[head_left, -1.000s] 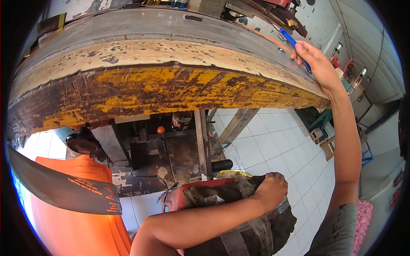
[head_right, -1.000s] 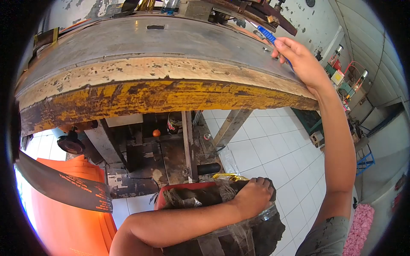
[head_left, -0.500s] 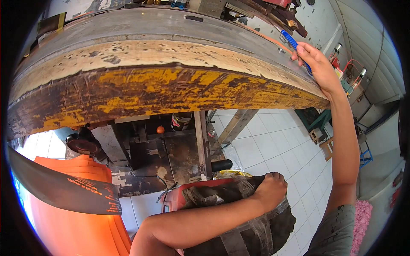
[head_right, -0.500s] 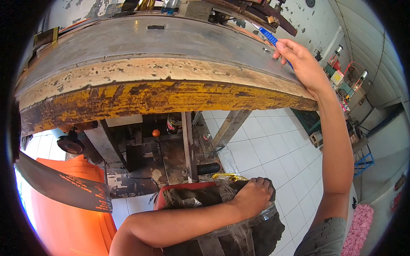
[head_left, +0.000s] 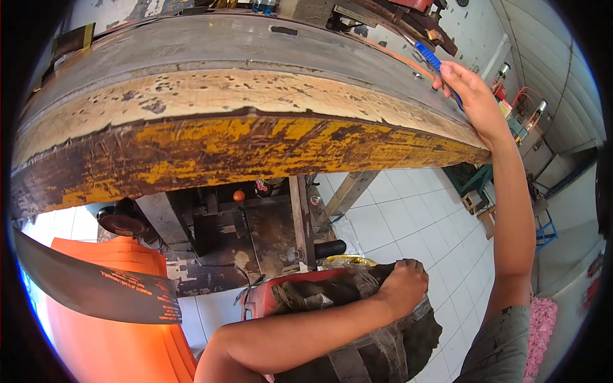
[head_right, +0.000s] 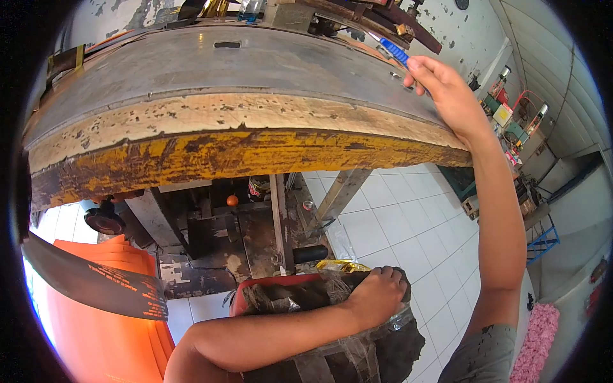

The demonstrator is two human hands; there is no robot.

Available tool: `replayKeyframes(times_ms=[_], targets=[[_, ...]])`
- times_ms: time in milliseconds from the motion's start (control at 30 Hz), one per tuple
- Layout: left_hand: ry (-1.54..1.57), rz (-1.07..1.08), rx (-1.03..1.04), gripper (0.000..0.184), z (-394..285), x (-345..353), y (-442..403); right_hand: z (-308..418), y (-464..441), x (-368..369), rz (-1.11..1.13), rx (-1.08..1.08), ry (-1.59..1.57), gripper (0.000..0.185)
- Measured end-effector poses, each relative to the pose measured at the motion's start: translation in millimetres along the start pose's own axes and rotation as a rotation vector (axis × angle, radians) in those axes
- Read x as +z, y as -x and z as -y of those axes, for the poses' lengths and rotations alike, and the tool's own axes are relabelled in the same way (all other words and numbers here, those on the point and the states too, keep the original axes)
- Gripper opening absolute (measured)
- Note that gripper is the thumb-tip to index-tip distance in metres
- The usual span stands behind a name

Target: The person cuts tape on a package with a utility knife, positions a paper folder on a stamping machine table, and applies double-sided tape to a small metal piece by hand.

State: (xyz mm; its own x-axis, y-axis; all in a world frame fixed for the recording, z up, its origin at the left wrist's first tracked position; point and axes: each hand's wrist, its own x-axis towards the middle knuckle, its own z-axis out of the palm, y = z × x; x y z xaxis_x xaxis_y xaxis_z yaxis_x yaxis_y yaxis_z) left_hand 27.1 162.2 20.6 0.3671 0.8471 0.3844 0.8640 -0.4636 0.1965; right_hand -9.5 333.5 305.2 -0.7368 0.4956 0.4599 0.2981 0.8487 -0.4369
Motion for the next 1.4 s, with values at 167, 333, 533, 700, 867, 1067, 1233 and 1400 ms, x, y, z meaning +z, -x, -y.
replayKeyframes(times_ms=[167,333,533,700,867,1067,1233,1400], targets=[[0.016,-0.014,-0.010,0.042,0.4,4.4,-1.0,9.5,-7.7,5.2,0.008,0.002,0.047,0.036],[0.025,-0.028,-0.010,0.042,0.6,3.2,-0.5,1.2,4.8,0.0,-0.014,0.000,-0.011,0.037],[0.035,-0.018,-0.003,0.043,-0.3,1.6,0.3,2.8,3.6,0.3,-0.010,-0.042,0.015,0.039],[0.019,-0.005,-0.004,0.043,0.5,0.5,-0.5,8.9,-4.1,4.1,-0.005,-0.017,0.053,0.039],[-0.005,-0.034,0.005,0.042,-0.4,2.7,0.2,4.8,1.7,0.7,-0.009,-0.025,0.027,0.040],[0.043,-0.017,-0.008,0.041,-0.1,0.9,-0.2,5.2,-0.9,1.2,-0.009,0.008,0.024,0.040],[0.029,-0.020,-0.010,0.042,-0.5,5.4,-2.3,14.9,-4.0,7.7,-0.042,0.015,0.077,0.039],[0.030,-0.002,-0.015,0.042,-0.3,-0.6,-0.1,4.7,-0.2,0.3,-0.035,0.012,0.064,0.039]])
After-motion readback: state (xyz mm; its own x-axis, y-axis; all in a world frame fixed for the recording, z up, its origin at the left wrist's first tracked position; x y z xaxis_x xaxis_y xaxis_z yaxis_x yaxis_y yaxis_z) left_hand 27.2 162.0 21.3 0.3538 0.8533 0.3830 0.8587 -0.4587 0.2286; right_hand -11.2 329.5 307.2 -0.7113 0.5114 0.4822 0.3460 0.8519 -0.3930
